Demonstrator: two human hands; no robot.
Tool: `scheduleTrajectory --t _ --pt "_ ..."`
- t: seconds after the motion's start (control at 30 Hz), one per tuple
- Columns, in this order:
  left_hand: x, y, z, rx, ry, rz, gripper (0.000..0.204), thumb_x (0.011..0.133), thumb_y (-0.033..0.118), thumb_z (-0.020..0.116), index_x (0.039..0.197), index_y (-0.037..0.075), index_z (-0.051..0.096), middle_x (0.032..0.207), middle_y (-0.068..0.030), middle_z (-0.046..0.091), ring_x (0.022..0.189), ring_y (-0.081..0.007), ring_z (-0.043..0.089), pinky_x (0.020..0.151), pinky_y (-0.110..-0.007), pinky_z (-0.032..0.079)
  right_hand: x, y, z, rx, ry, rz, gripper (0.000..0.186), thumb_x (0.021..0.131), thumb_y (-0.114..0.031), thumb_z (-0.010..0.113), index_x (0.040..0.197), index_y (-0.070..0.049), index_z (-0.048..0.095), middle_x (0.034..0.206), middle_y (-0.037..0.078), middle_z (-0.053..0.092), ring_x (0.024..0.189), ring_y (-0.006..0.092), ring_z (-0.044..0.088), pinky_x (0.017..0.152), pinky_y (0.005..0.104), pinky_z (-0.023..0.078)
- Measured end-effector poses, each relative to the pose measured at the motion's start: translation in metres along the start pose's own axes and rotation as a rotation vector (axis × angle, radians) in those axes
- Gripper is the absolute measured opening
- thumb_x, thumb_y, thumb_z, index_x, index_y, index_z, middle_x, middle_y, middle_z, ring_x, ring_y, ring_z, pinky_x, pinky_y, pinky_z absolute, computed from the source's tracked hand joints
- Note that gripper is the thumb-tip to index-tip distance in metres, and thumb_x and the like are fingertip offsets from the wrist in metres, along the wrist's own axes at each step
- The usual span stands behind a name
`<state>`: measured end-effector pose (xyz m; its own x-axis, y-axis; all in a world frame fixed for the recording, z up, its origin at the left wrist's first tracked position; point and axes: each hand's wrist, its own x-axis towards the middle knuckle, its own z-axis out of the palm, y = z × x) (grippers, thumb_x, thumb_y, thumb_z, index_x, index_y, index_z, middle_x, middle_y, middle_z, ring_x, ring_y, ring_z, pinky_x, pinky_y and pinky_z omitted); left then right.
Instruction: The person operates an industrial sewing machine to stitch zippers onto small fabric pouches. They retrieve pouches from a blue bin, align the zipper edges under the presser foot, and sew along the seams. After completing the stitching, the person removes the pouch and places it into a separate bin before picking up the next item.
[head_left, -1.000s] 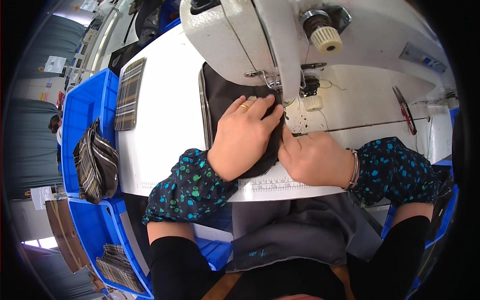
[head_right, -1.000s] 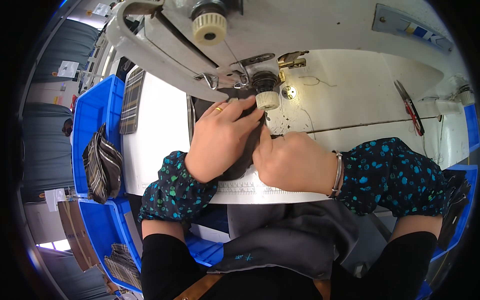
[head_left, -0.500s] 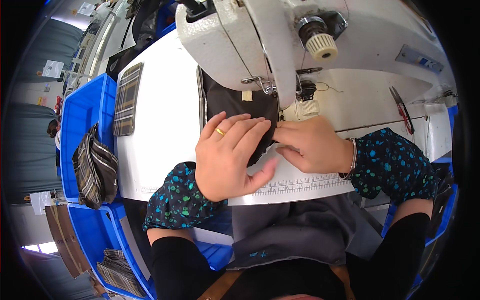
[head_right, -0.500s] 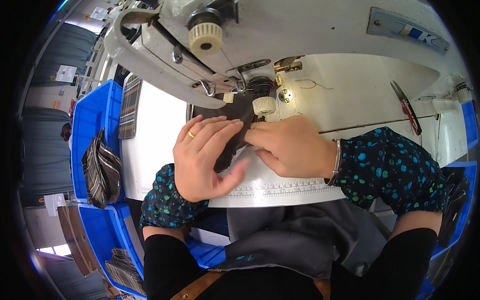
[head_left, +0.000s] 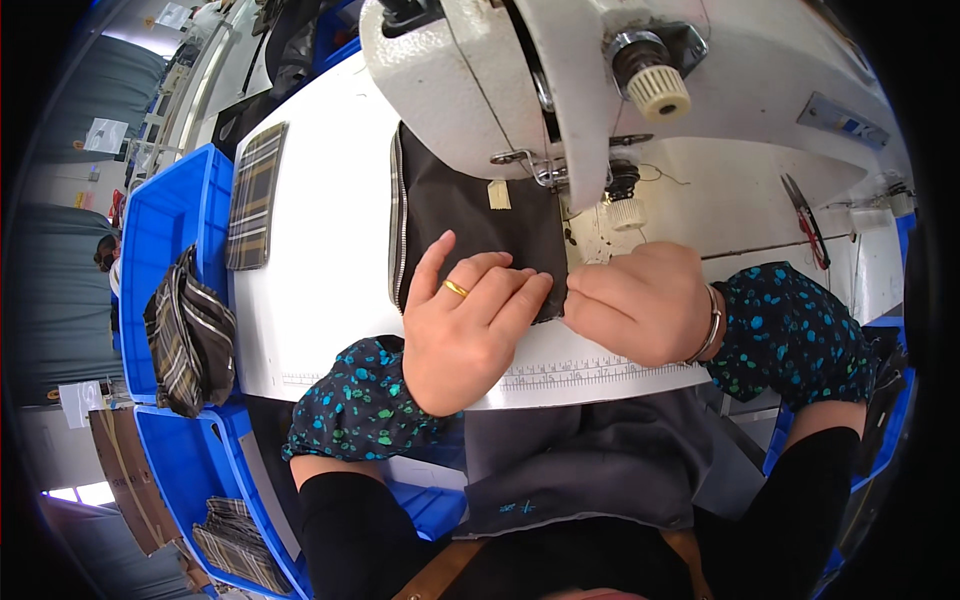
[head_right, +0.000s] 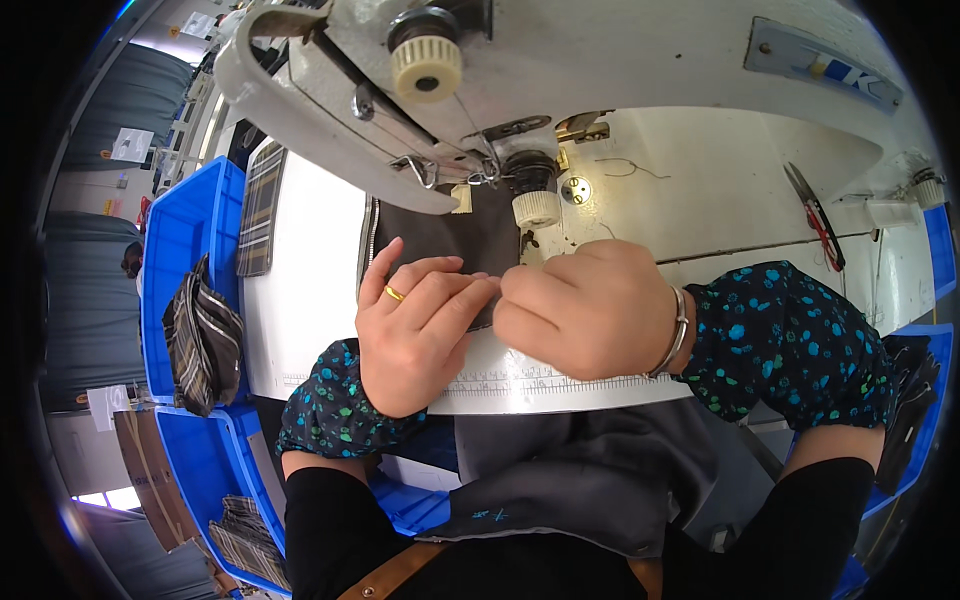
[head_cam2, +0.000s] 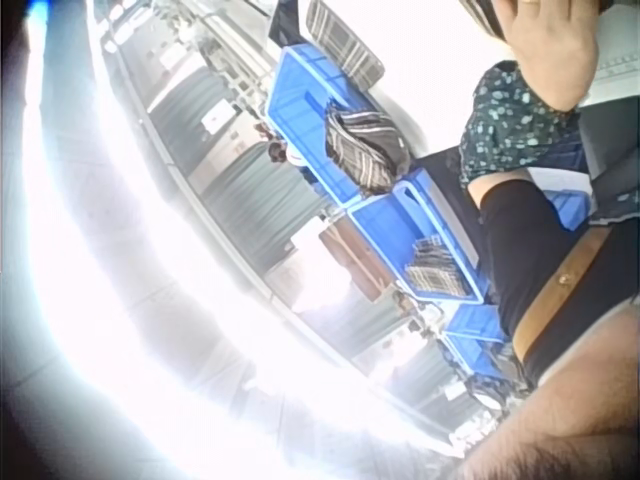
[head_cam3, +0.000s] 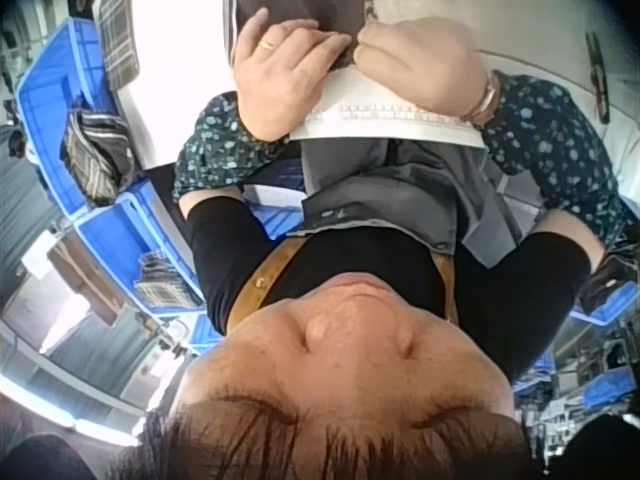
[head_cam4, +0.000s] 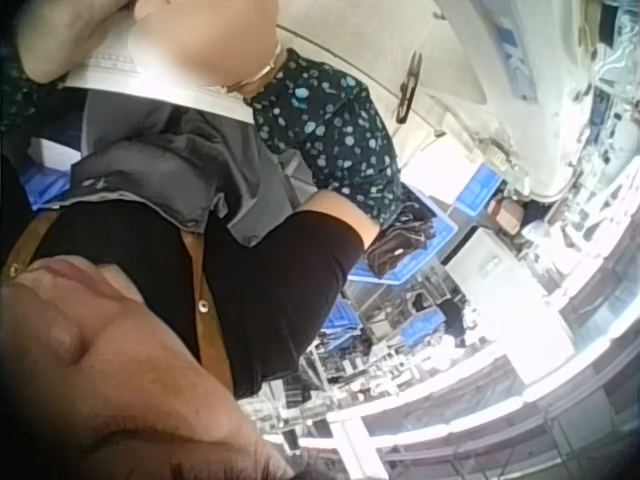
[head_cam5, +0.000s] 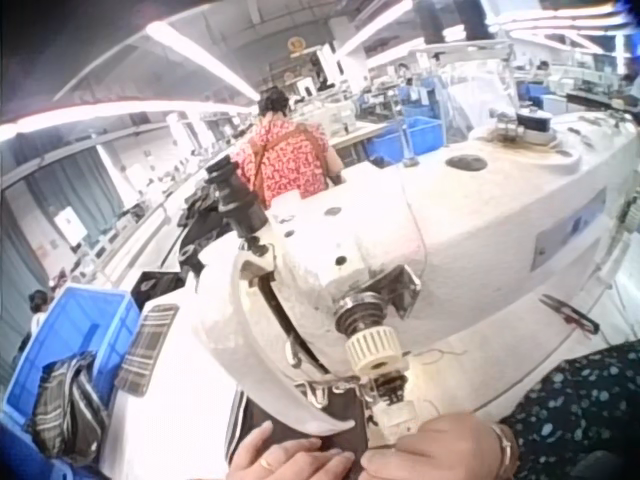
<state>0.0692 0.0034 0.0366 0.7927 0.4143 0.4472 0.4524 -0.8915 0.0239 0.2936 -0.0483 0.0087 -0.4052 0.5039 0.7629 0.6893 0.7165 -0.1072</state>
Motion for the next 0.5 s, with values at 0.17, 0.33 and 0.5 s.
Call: scheduleTrajectory --t 0.17,0.33,0.5 --pt "-0.004 0.003 0.003 -0.021 -0.007 0.023 0.031 0.071 0.006 0.076 0.100 0.014 0.079 0.094 0.0042 0.073 0.098 -0.0175 0.071 0.113 -0.048 0.043 -0.008 -0.009 0.003 -0.100 -0.089 -0.078 0.015 0.072 -0.015 0.070 0.083 -0.006 0.067 0.087 0.007 0.067 0.059 0.0121 0.061 0.048 0.0273 0.046" --pt "-0.008 0.005 0.004 -0.020 -0.110 0.089 0.028 0.073 0.011 0.074 0.100 0.013 0.079 0.096 0.0037 0.072 0.097 -0.0169 0.069 0.109 -0.047 0.046 -0.014 -0.013 0.000 -0.112 -0.274 -0.206 0.016 0.075 -0.015 0.070 0.081 -0.001 0.069 0.088 0.018 0.070 0.056 0.0157 0.062 0.047 0.0274 0.047" --pt "-0.008 0.007 0.007 0.003 -0.129 0.127 0.027 0.075 0.012 0.072 0.102 0.012 0.079 0.097 0.0021 0.071 0.096 -0.0169 0.069 0.104 -0.047 0.051 -0.016 -0.016 0.002 -0.106 -0.320 -0.204 0.016 0.075 -0.014 0.069 0.081 0.001 0.069 0.087 0.022 0.071 0.056 0.0173 0.064 0.045 0.0287 0.047"
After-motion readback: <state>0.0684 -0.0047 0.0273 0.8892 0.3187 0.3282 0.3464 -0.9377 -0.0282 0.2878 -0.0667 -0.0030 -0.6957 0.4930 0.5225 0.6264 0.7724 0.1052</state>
